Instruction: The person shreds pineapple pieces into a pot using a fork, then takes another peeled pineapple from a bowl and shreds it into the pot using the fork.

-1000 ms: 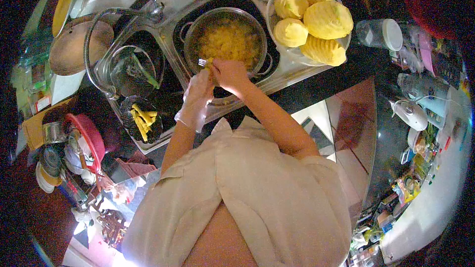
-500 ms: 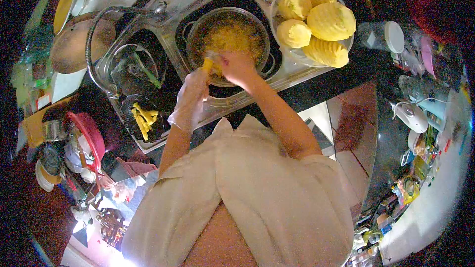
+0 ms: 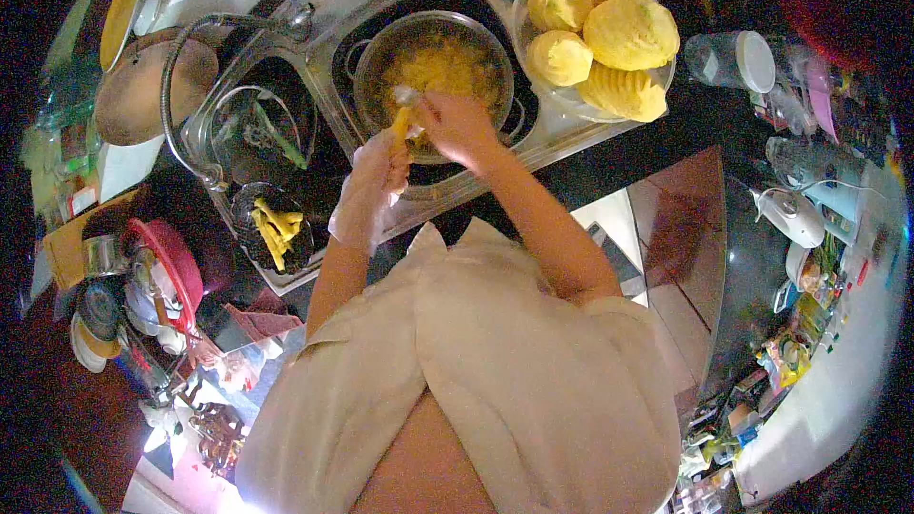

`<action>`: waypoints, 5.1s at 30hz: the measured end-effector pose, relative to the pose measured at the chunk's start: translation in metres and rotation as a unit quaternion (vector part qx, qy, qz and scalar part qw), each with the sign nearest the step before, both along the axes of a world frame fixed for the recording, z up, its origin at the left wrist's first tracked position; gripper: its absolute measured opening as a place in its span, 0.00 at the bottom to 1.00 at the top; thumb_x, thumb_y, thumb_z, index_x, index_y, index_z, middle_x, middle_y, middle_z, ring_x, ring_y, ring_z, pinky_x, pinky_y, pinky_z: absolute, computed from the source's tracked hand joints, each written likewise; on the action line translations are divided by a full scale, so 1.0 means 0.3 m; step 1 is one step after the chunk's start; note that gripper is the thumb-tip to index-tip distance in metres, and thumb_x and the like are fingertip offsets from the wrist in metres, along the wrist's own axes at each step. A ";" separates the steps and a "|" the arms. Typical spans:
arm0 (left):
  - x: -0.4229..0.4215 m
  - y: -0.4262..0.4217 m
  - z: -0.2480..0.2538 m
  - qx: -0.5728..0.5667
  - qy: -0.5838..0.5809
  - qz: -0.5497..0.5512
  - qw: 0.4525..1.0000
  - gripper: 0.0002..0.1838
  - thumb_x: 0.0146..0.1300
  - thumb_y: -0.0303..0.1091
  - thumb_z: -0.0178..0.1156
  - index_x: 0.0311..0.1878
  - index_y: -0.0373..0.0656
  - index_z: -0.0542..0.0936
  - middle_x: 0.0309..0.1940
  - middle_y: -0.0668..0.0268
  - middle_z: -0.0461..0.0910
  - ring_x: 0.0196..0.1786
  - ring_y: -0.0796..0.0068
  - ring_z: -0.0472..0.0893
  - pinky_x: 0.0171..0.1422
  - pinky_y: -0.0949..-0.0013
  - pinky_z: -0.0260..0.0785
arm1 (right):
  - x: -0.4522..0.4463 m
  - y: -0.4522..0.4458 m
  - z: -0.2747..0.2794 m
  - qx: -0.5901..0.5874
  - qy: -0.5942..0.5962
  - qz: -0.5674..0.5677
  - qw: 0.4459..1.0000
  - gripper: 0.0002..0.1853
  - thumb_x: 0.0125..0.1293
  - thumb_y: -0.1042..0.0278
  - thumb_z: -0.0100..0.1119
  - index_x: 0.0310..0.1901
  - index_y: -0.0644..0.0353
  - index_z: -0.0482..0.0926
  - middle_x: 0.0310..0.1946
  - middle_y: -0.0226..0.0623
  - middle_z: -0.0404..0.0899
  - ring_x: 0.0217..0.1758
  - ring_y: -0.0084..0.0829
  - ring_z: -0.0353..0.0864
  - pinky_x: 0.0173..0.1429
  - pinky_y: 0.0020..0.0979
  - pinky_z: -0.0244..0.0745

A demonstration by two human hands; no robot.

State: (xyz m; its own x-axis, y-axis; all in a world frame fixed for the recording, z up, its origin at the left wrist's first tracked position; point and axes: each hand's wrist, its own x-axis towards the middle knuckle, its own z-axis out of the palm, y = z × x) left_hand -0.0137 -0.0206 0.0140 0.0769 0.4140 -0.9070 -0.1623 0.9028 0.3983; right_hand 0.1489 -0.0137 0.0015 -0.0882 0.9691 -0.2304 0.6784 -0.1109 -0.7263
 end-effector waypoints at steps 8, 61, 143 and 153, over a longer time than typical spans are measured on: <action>0.020 -0.018 -0.077 0.028 -0.009 0.137 0.990 0.10 0.58 0.44 0.59 0.27 0.51 0.73 0.15 0.74 0.66 0.12 0.80 0.64 0.12 0.73 0.52 | -0.055 -0.024 -0.034 0.005 -0.010 0.058 0.998 0.15 0.66 0.55 0.46 0.39 0.56 0.78 0.29 0.47 0.80 0.33 0.51 0.80 0.37 0.51 0.73; -0.024 -0.077 0.096 0.081 0.021 -0.064 0.994 0.15 0.62 0.47 0.51 0.27 0.48 0.70 0.16 0.76 0.62 0.18 0.84 0.61 0.19 0.78 0.50 | 0.011 0.072 -0.210 0.025 0.000 -0.091 0.996 0.19 0.65 0.49 0.52 0.48 0.53 0.79 0.30 0.42 0.81 0.27 0.44 0.79 0.32 0.44 0.72; 0.781 0.265 0.390 0.530 -0.234 -0.184 0.794 0.28 0.43 0.31 0.71 0.51 0.39 0.75 0.42 0.62 0.81 0.43 0.72 0.81 0.50 0.70 0.73 | 0.214 -0.189 -0.125 -0.086 0.459 -0.183 0.865 0.10 0.65 0.65 0.53 0.44 0.61 0.73 0.21 0.27 0.73 0.14 0.17 0.64 0.15 0.22 0.59; 0.473 0.418 0.324 0.344 -0.361 0.053 0.865 0.24 0.57 0.43 0.54 0.54 0.40 0.71 0.47 0.60 0.78 0.49 0.60 0.79 0.54 0.53 0.72 | 0.190 -0.199 -0.154 -0.066 0.419 -0.176 0.888 0.18 0.66 0.67 0.54 0.55 0.63 0.70 0.25 0.30 0.76 0.14 0.15 0.65 0.16 0.19 0.61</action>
State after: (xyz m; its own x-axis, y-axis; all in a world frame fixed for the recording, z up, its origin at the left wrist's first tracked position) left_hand 0.1281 0.1047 0.1112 0.4495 0.8759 -0.1754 -0.6598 0.4579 0.5959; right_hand 0.2058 -0.0733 -0.0447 0.0205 0.9398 -0.3412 -0.1878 -0.3316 -0.9246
